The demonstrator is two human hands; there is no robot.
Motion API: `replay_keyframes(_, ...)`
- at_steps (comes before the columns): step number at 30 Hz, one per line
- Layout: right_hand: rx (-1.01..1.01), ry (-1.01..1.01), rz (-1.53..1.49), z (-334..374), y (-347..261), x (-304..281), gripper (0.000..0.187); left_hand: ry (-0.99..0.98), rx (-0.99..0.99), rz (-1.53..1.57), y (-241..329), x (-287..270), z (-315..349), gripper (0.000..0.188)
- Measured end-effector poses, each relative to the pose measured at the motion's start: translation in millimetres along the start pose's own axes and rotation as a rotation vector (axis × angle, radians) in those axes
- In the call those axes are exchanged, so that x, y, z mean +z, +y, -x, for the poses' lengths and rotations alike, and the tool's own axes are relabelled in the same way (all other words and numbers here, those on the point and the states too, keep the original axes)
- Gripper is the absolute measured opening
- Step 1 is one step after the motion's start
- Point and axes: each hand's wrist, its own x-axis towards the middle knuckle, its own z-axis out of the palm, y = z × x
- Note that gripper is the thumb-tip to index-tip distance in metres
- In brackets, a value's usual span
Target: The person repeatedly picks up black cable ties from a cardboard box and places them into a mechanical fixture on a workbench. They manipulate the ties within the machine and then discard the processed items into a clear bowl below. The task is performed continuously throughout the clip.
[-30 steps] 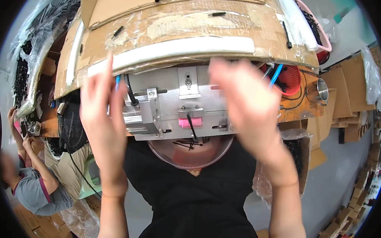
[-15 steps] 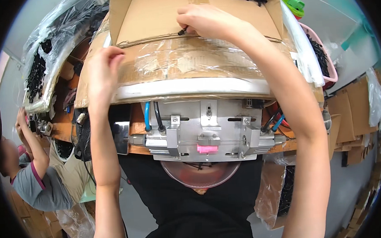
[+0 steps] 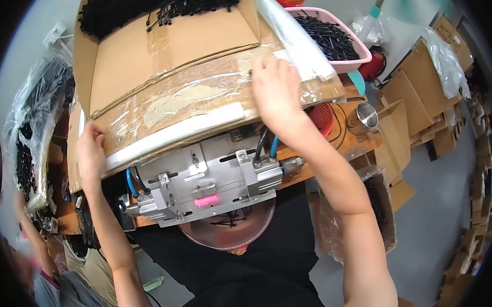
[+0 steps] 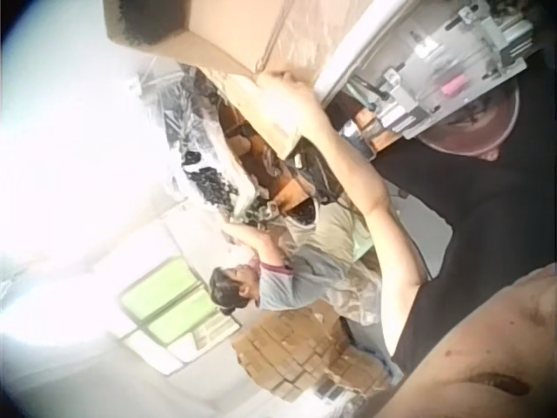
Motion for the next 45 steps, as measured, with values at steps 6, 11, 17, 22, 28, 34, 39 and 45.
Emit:
replay_keyframes(6,0.329,-0.104,-1.291,-8.5,18.8,-12.0,0.017,-0.144,0.510,0.682,209.7,34.5,-1.1,0.014)
replay_keyframes(11,0.580,-0.203,-2.707,-36.3,90.3,-5.3,0.018,0.144,0.844,0.651,341.8,67.2,-49.3,0.019)
replay_keyframes(17,1.248,0.160,-2.486,-111.8,232.0,46.2,0.019,0.216,0.846,0.523,360.8,94.5,-91.7,0.041)
replay_keyframes(22,0.916,0.112,-1.308,-131.4,309.9,106.7,0.025,-0.004,0.740,0.432,278.9,99.7,-99.7,0.032)
replay_keyframes(28,0.444,0.294,-0.689,-187.6,265.6,98.4,0.036,0.140,0.400,0.534,125.8,95.3,-193.0,0.025)
replay_keyframes(34,0.108,0.250,-0.756,-260.0,65.4,43.8,0.048,-0.156,-0.259,0.523,94.2,115.2,-307.5,0.073)
replay_keyframes(39,0.158,0.210,-0.147,-289.9,48.2,90.8,0.058,-0.351,-0.239,0.641,182.9,145.9,-308.9,0.090)
replay_keyframes(45,0.056,0.162,-0.090,-294.7,18.0,92.7,0.055,-0.420,-0.144,0.351,179.6,160.3,-342.1,0.093)
